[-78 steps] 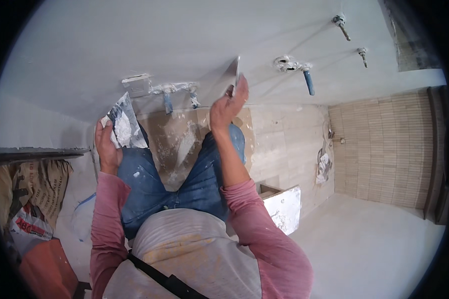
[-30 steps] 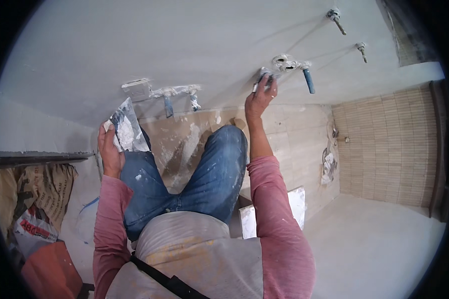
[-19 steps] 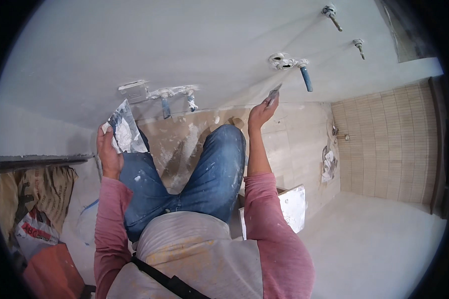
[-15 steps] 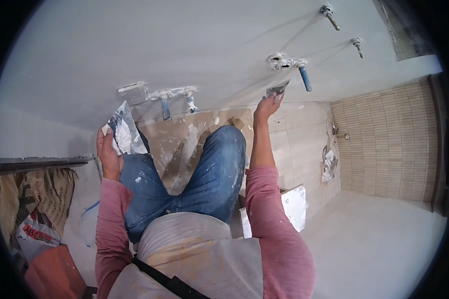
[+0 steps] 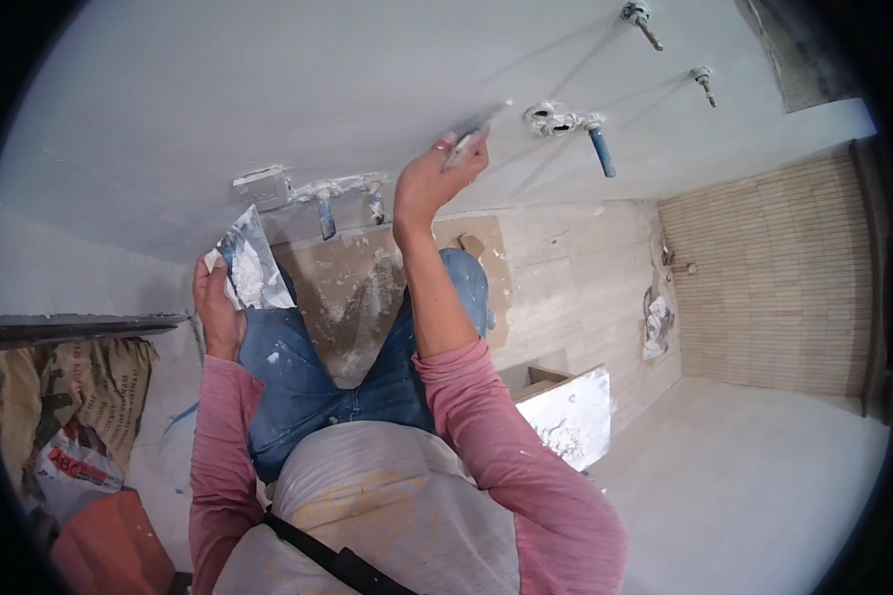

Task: The person mixes and transfers plaster between putty knives, then applies and smooths the plaster onto the wall around pipes and fixtures.

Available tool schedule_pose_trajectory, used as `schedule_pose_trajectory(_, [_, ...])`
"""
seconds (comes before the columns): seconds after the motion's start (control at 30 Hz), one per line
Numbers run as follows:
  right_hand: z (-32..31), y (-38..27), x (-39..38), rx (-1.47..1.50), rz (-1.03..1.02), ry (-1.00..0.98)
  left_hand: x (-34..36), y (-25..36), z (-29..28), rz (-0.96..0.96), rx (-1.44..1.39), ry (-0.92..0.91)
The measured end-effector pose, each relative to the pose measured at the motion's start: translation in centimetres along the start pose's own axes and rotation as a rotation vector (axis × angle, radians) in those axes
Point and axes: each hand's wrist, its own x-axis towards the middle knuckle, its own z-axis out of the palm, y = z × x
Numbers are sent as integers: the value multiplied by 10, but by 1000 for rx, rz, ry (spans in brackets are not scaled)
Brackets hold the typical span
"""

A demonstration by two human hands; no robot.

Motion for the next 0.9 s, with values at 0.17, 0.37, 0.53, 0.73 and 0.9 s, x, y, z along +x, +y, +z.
schedule_pose_trajectory(0.17, [-53,6,-15,-99,-74,-351,-10,-1,17,-60,53,119])
schedule_pose_trajectory(0.37, [-140,-11,-57,29,232,-810,-38,-21,79,-131,-197,126])
schedule_pose_trajectory(0.53, [-135,-40,-63,84,-680,-1125,-51,-1,126,-228,-320,128])
schedule_pose_trajectory(0.73, [-134,-39,-30,-304,-757,-1149,-62,24,118,-218,-373,67])
schedule_pose_trajectory(0.9, [-148,-35,2,-100,147,-1197,-49,39,106,-240,-266,-101])
